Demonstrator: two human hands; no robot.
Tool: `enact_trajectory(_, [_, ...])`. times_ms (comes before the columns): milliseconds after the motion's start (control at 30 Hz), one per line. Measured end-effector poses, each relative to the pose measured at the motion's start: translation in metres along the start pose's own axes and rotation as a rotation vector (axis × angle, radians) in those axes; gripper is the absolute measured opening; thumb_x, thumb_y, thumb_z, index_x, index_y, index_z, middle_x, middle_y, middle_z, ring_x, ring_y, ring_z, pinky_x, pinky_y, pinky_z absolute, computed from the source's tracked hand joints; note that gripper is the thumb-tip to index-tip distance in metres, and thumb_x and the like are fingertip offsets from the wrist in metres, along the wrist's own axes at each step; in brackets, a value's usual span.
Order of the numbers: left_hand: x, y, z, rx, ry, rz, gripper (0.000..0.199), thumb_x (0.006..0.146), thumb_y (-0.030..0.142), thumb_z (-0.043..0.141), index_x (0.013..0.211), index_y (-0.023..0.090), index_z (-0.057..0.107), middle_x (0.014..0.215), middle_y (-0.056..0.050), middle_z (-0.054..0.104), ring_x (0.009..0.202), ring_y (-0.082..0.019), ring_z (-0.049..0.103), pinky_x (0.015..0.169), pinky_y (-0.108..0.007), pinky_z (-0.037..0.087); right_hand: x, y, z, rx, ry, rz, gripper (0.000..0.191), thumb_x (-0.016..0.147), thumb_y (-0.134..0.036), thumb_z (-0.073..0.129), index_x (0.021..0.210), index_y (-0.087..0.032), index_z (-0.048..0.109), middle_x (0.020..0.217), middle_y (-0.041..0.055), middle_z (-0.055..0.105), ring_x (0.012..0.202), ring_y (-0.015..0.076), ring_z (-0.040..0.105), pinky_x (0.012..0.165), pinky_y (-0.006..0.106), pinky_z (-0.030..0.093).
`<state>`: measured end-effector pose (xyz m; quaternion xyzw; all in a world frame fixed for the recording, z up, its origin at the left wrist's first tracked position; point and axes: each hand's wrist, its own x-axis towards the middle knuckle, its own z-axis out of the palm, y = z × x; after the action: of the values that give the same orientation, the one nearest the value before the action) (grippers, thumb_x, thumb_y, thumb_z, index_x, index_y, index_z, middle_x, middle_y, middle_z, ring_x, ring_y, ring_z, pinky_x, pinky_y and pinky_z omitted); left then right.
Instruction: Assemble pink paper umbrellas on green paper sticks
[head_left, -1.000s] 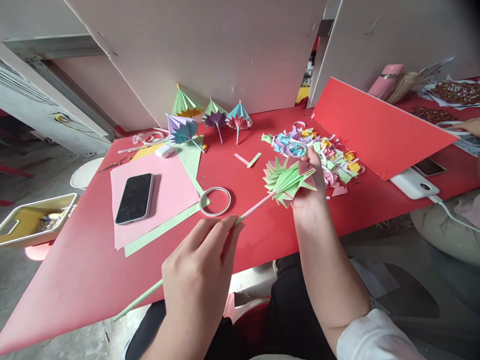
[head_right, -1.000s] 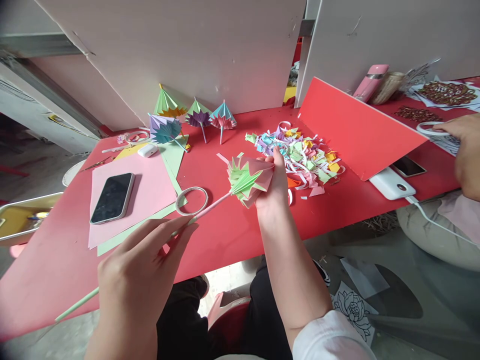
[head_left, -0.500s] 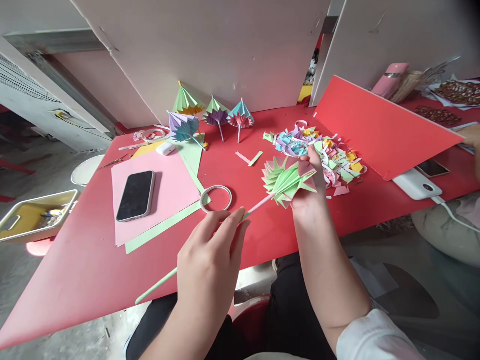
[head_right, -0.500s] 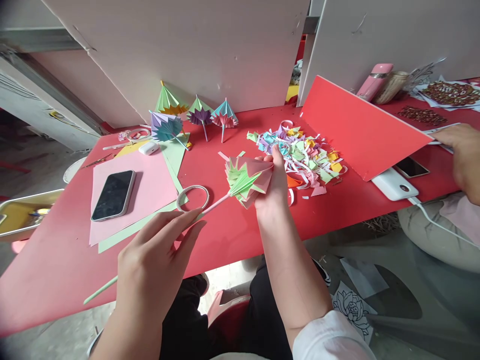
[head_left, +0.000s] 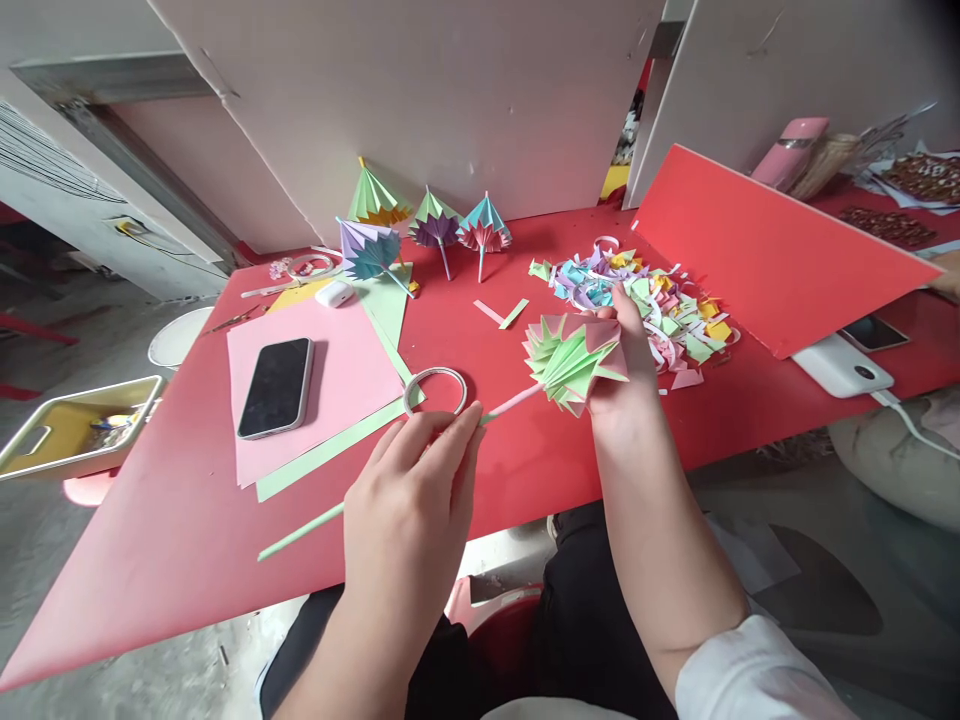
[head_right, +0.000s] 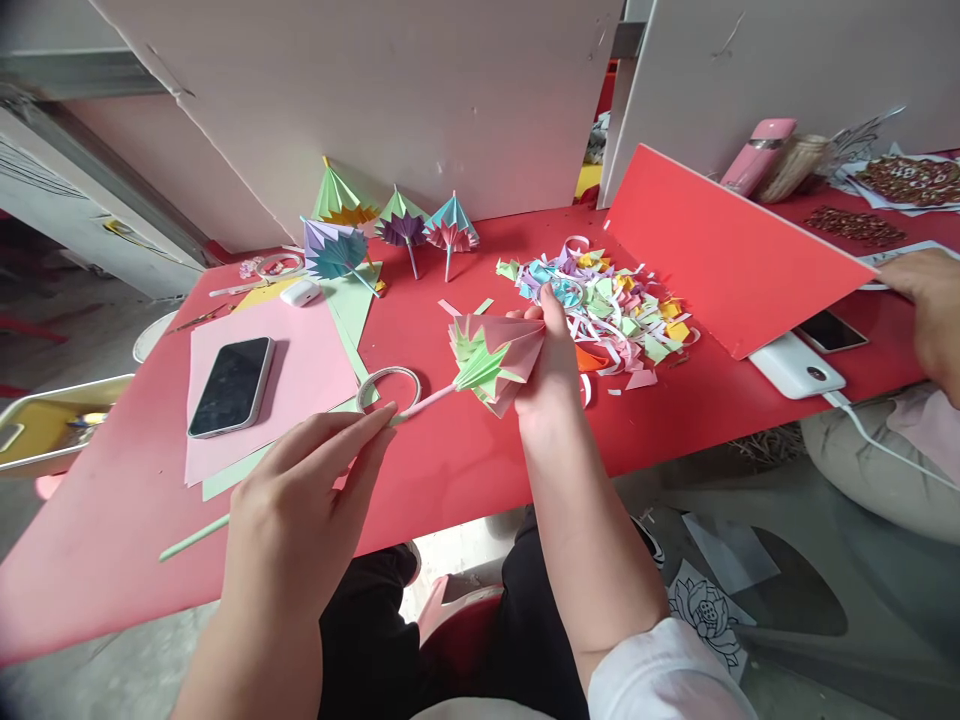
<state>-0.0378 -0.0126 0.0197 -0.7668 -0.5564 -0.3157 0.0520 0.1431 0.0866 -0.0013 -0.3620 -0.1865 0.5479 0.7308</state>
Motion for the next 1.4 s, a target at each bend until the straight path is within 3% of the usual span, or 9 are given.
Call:
enact_trajectory(100, [0.002,-0.004,-0.001,-0.034,-0.012,0.014,0.019,0.086,0.023,0.054,0.1,0.021,0.066,0.082,-0.003,0.065,0.072,-0.015,0.058,0.055,-0.022,0.041,-0.002,-0.001,0.002,0.01,0.019,0.132,0.037,0.069,-0.05,0.063,0.061,-0.022,0.039,0.053,-0.0078,0.045,0.043,0.0085,0.051,0.043,0.024,0.045])
enact_trajectory(233, [0.001,-0.004,-0.003,-0.072,-0.022,0.017,0.018,0.085,0.022,0.055,0.099,0.02,0.066,0.079,-0.002,0.066,0.069,-0.013,0.058,0.054,-0.022,0.041,-0.004,-0.001,0.004,0.007,0.047,0.163,0.038,0.07,-0.052,0.062,0.062,-0.022,0.039,0.053,-0.0081,0.045,0.041,0.0079,0.049,0.042,0.024,0.044])
enact_trajectory(900, [-0.004,0.006,-0.004,-0.094,-0.033,0.074,0.014,0.082,0.018,0.059,0.094,0.022,0.066,0.077,0.002,0.065,0.064,-0.009,0.055,0.052,-0.019,0.039,-0.004,-0.002,0.002,-0.013,0.027,0.085,0.041,0.071,-0.055,0.059,0.062,-0.023,0.036,0.054,-0.0078,0.04,0.044,0.0072,0.048,0.046,0.023,0.044])
enact_trajectory(1200, [-0.008,0.011,-0.007,-0.056,-0.018,0.01,0.015,0.082,0.017,0.059,0.095,0.023,0.064,0.079,0.004,0.063,0.058,-0.006,0.053,0.05,-0.017,0.036,-0.001,-0.004,0.001,0.012,0.075,0.13,0.04,0.069,-0.053,0.061,0.063,-0.023,0.036,0.048,-0.0092,0.036,0.042,0.0085,0.047,0.044,0.024,0.045])
enact_trajectory(1400, [-0.009,0.013,-0.012,-0.074,-0.044,-0.045,0.012,0.083,0.017,0.057,0.093,0.023,0.061,0.08,0.003,0.061,0.057,-0.006,0.05,0.052,-0.017,0.037,0.003,-0.004,-0.003,0.007,0.064,0.066,0.038,0.07,-0.051,0.061,0.062,-0.023,0.036,0.048,-0.0087,0.039,0.045,0.0102,0.05,0.043,0.024,0.044])
